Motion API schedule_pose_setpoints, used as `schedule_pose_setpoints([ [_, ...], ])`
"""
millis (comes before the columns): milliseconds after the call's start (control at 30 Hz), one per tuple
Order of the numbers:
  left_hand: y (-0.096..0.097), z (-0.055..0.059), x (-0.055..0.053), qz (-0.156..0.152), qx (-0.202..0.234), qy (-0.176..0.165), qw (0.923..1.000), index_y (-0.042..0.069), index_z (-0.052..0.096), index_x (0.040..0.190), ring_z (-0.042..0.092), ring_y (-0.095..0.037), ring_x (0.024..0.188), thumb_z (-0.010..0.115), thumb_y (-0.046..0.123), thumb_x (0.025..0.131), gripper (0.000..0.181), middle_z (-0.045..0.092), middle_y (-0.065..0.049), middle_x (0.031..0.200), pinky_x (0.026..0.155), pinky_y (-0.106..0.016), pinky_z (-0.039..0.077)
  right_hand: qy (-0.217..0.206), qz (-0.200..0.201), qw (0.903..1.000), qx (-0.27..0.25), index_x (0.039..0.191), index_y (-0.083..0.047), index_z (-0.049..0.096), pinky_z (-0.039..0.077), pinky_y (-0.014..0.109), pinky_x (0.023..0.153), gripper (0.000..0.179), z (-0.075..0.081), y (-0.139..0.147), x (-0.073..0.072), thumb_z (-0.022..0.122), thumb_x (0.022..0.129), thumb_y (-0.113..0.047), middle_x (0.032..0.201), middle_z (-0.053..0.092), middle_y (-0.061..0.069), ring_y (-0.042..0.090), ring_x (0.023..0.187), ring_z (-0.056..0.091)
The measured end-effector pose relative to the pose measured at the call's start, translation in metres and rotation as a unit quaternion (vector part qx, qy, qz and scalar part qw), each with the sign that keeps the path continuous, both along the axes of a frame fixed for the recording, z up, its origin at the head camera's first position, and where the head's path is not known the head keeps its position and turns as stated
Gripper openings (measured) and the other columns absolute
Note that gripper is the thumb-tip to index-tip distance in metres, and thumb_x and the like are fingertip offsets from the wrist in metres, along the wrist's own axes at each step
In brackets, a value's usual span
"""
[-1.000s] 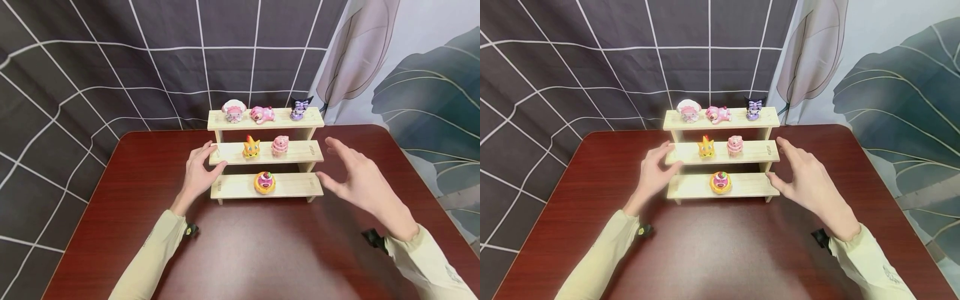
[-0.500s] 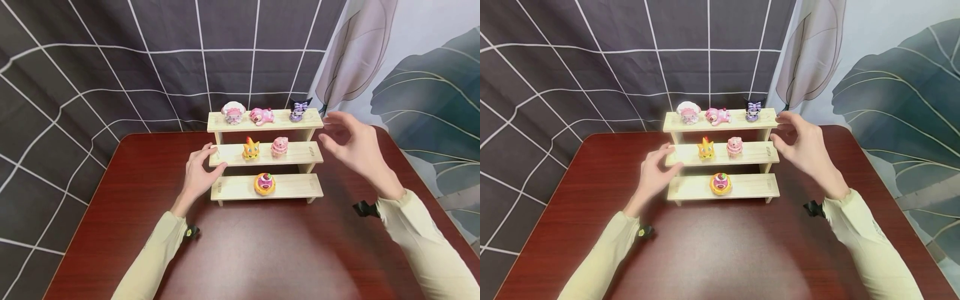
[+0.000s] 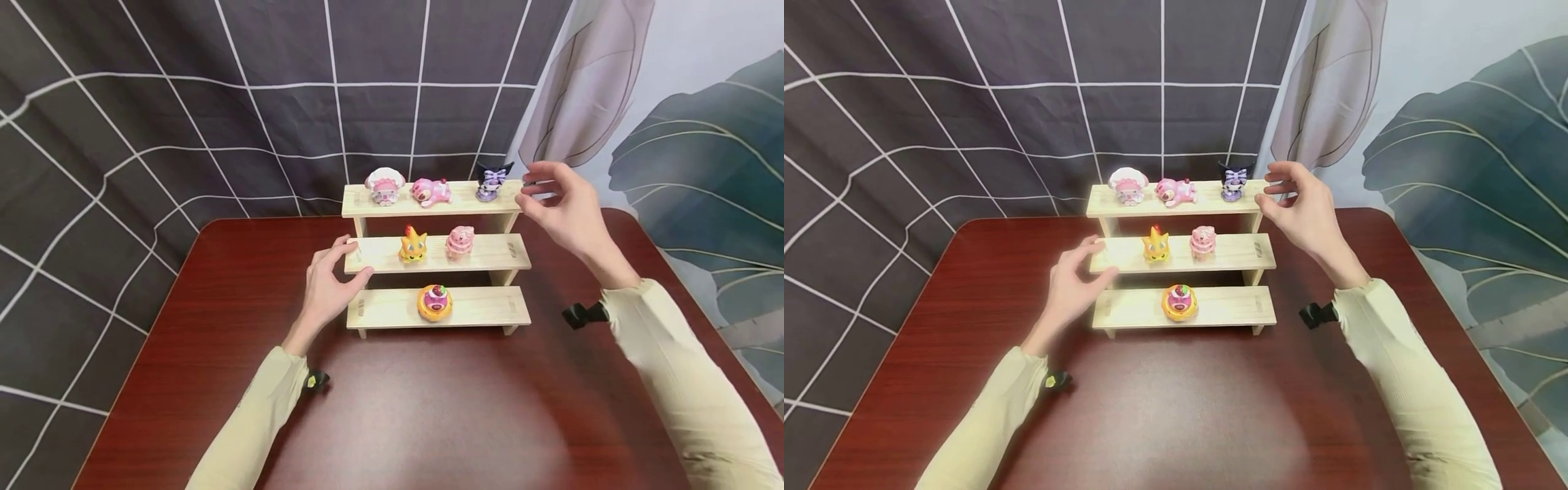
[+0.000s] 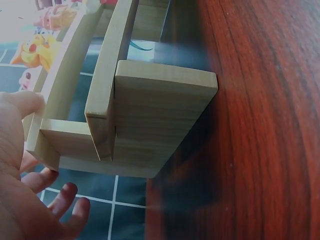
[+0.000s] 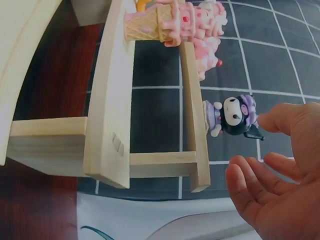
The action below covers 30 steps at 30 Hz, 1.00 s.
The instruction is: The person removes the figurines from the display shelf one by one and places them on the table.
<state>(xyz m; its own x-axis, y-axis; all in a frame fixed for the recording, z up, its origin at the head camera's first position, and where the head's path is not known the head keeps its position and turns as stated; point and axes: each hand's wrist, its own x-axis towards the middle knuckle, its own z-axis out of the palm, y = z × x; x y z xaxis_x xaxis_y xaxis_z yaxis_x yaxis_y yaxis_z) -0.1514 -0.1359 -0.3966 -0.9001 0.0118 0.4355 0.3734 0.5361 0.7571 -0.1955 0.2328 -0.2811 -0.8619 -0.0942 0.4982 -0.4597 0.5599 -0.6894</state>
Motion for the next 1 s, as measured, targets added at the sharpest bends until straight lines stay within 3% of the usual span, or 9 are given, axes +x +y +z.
schedule_pose_setpoints([
  [200, 0.001, 0.001, -0.001, 0.000, -0.002, 0.004, 1.0000, 0.005, 0.069, 0.126, 0.052, -0.032, 0.114, 0.083, 0.024, 0.081, 0.051, 0.059, -0.008, 0.140, 0.092, -0.049, 0.038, -0.020, 0.012, 0.9996, -0.015, 0.128, 0.006, 0.059, 0.048, 0.013, 0.077, 0.044, 0.001, -0.003, -0.012, 0.071, 0.085, 0.000, 0.111, 0.066, 0.012, -0.003, 0.090, 0.063],
  [433, 0.001, 0.001, 0.001, 0.003, 0.004, -0.009, 0.9999, 0.006, 0.069, 0.126, 0.051, -0.029, 0.115, 0.082, 0.026, 0.081, 0.051, 0.058, -0.004, 0.141, 0.093, -0.047, 0.038, -0.061, 0.037, 0.9974, -0.014, 0.133, 0.003, 0.056, 0.049, 0.013, 0.072, 0.049, 0.002, -0.007, -0.022, 0.071, 0.087, 0.000, 0.120, 0.061, 0.024, -0.004, 0.091, 0.062],
  [600, 0.001, 0.001, 0.002, 0.004, 0.005, -0.013, 0.9999, 0.006, 0.068, 0.127, 0.050, -0.029, 0.115, 0.082, 0.026, 0.081, 0.051, 0.057, -0.004, 0.142, 0.093, -0.047, 0.038, -0.077, 0.036, 0.9964, 0.002, 0.135, 0.000, 0.056, 0.049, 0.013, 0.073, 0.049, 0.002, -0.009, -0.027, 0.071, 0.088, -0.003, 0.120, 0.061, 0.019, -0.003, 0.093, 0.061],
  [1000, 0.001, 0.001, 0.001, 0.005, 0.000, -0.016, 0.9999, 0.006, 0.068, 0.127, 0.050, -0.028, 0.115, 0.082, 0.024, 0.081, 0.051, 0.057, -0.003, 0.142, 0.093, -0.046, 0.039, -0.099, 0.053, 0.9935, -0.020, 0.132, -0.002, 0.059, 0.049, 0.015, 0.070, 0.047, 0.002, -0.014, -0.034, 0.073, 0.087, -0.001, 0.111, 0.059, 0.006, 0.002, 0.090, 0.062],
])
